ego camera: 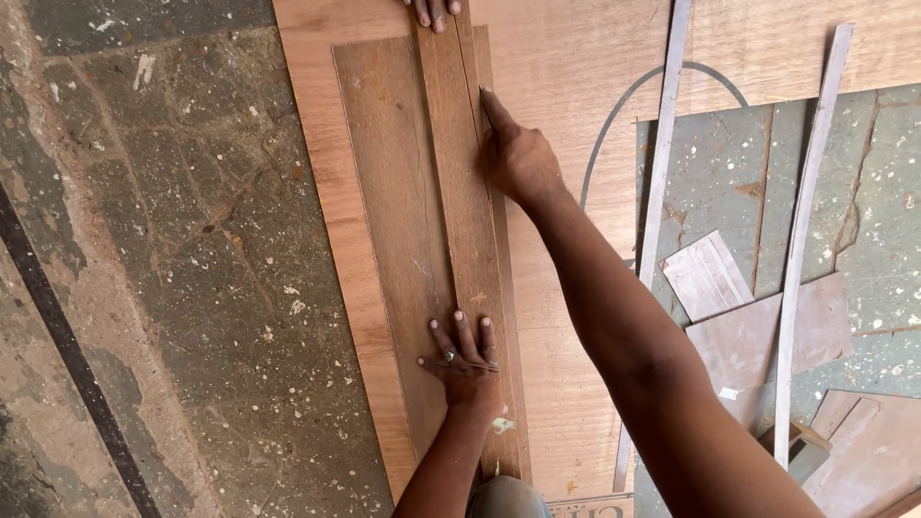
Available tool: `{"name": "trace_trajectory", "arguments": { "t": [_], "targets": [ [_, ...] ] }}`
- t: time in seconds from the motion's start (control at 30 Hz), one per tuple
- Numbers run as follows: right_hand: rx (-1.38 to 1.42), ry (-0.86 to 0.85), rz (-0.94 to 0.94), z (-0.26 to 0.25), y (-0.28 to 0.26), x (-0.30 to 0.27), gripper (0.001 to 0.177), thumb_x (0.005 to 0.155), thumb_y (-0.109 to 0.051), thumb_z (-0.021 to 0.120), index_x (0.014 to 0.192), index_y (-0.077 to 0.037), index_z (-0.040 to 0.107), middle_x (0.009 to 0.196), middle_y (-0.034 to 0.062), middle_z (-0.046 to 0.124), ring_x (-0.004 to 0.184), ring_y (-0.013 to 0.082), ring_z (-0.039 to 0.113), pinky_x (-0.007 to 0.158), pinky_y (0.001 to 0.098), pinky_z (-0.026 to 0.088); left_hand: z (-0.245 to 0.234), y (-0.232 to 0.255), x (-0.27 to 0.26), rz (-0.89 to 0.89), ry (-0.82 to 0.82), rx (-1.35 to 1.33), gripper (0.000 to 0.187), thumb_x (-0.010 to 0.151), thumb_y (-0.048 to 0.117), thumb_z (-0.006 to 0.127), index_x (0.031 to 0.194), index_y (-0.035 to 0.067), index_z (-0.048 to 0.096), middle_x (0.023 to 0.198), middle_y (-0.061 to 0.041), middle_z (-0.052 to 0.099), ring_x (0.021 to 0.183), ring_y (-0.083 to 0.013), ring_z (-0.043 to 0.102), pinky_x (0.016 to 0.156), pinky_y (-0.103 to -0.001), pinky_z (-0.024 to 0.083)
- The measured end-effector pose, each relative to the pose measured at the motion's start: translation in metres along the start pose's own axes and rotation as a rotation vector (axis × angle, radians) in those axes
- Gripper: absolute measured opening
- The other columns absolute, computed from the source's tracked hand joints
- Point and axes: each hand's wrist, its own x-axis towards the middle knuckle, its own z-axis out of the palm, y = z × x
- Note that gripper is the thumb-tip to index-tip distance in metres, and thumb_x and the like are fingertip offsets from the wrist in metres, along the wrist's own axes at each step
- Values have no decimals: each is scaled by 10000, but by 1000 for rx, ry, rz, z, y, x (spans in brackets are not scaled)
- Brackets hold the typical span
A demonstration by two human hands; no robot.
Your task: Measure and mark a wooden board for cutting or assembly using a small utility knife and a thin wood strip as a straight edge.
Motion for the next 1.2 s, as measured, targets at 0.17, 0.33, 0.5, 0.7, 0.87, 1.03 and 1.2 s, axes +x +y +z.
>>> {"name": "trace_trajectory", "arguments": {
  "t": [0.17,0.33,0.5,0.7,0.87,1.03,1.2],
  "targets": [
    [39,-83,61,9,1,-48,572,1068,-273,388,1618,-213,242,590,88,619,367,128,487,333,299,489,15,0,13,-15,37,33,1460,750,487,904,1615,109,-211,1626,-344,-293,1423,-697,-194,1025,-904,204],
    [49,18,-66,46,27,-105,516,1114,-244,390,1619,-176,304,515,41,571,347,115,456,313,294,450,1,3,3,-14,-10,63,1487,738,517,899,1611,89,-225,1629,-359,-286,1423,-709,-179,1027,-890,226],
    [35,-26,-46,72,38,-180,537,1077,-215,413,1602,-138,331,485,38,567,318,142,452,277,328,418,0,5,2,-26,-26,67,1503,730,538,897,1610,70,-227,1631,-368,-274,1425,-718,-162,1032,-878,240],
    [157,-79,29,89,44,-268,605,1009,-210,510,1589,-172,345,577,158,669,434,295,621,444,439,535,3,6,-3,-61,49,81,1513,707,536,917,1610,96,-213,1626,-348,-275,1424,-706,-160,1022,-877,244],
    [229,-109,114,47,41,-245,591,992,-199,526,1568,-240,403,933,225,741,616,368,723,634,496,604,0,6,-7,-50,39,43,1558,664,561,936,1631,112,-200,1649,-322,-279,1453,-679,-164,1053,-863,241],
    [290,313,-203,27,56,-82,519,1091,-166,522,1602,-144,428,1371,234,654,923,325,741,813,435,627,7,5,-7,-45,19,9,1567,651,566,942,1633,113,-192,1648,-325,-280,1453,-676,-172,1054,-875,212],
    [168,310,-164,-11,11,43,493,1085,-115,434,1576,-162,404,1231,152,751,474,159,568,444,376,554,10,1,4,-31,45,-7,1560,655,556,943,1634,114,-187,1648,-323,-277,1452,-673,-181,1046,-886,196]
  ]
}}
